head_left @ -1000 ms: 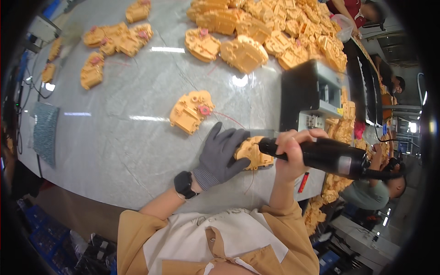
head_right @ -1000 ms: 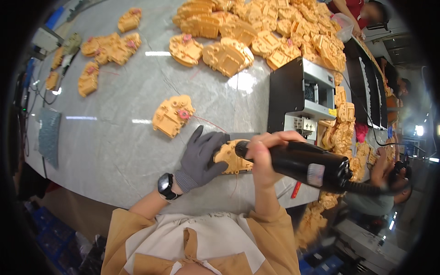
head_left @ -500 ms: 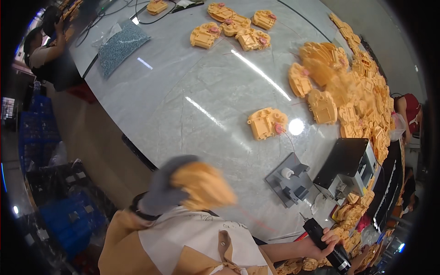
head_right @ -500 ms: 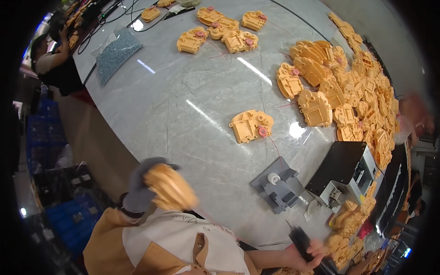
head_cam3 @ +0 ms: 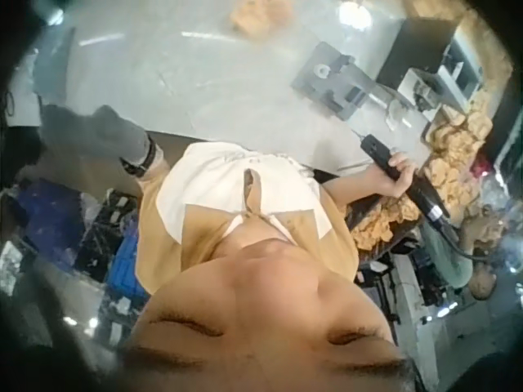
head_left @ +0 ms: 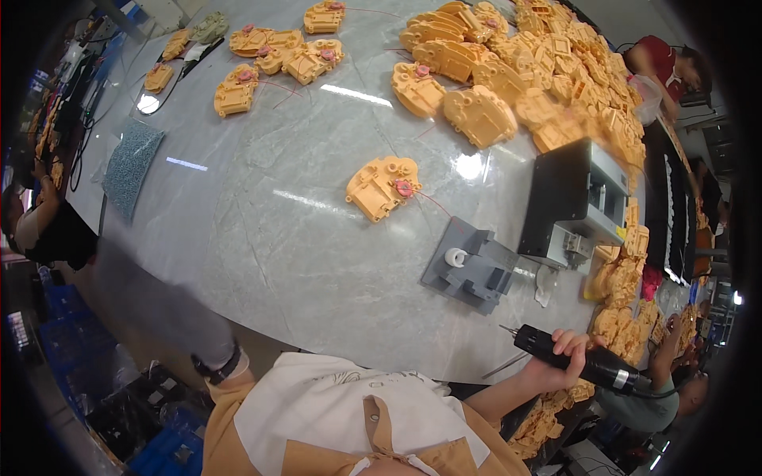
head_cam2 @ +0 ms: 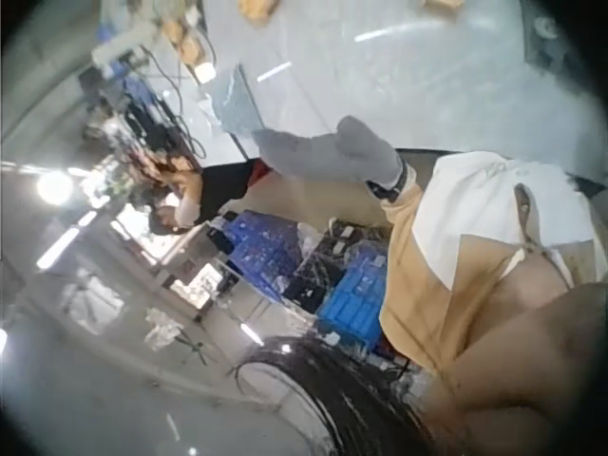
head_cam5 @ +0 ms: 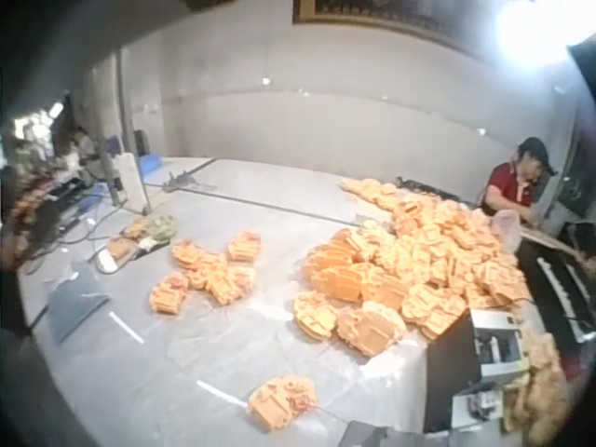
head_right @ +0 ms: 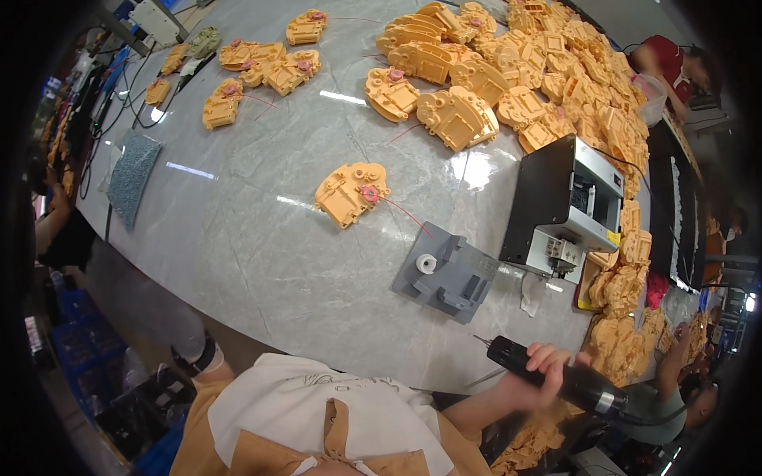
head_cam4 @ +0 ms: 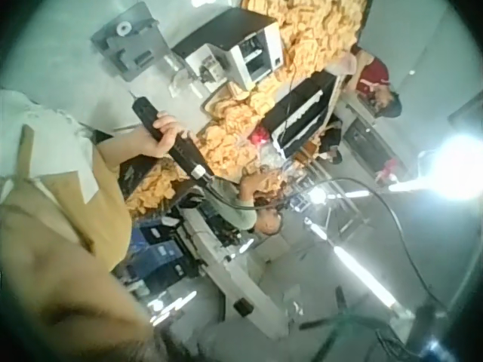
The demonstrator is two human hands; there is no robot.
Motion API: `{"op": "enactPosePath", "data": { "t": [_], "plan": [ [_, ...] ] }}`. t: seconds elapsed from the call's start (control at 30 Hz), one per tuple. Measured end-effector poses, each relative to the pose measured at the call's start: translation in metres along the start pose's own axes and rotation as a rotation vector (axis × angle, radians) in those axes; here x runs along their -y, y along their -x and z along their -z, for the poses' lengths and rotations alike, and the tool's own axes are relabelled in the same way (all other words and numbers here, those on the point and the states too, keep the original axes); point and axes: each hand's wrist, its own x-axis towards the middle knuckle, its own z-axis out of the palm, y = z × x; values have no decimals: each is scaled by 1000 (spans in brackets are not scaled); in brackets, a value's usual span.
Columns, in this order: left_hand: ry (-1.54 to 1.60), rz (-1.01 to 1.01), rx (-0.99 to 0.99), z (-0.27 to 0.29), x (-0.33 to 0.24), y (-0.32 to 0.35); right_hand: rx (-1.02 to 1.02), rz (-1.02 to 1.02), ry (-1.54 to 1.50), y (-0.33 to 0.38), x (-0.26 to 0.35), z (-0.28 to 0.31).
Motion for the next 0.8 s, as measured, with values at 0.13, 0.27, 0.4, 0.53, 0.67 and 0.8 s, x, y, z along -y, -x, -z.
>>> {"op": "enactPosePath", "data": {
  "t": [0.13, 0.27, 0.4, 0.53, 0.67, 0.8],
  "plan": [
    [83, -252, 545, -138, -37, -4, 38, -22, -6, 19, -4, -18],
    [180, -122, 553, -158, -18, 24, -53, 154, 161, 27, 11, -2],
    [335, -129, 531, -142, -37, 22, -212, 163, 268, 24, 13, 23],
    [453, -248, 630, -170, -54, 15, -132, 128, 149, 25, 9, 21],
    [757, 49, 904, -193, -58, 17, -163, 123, 183, 22, 7, 18],
    [1103, 327, 1207, -168, -103, -9, -183, 155, 117, 24, 14, 29]
  ]
}}
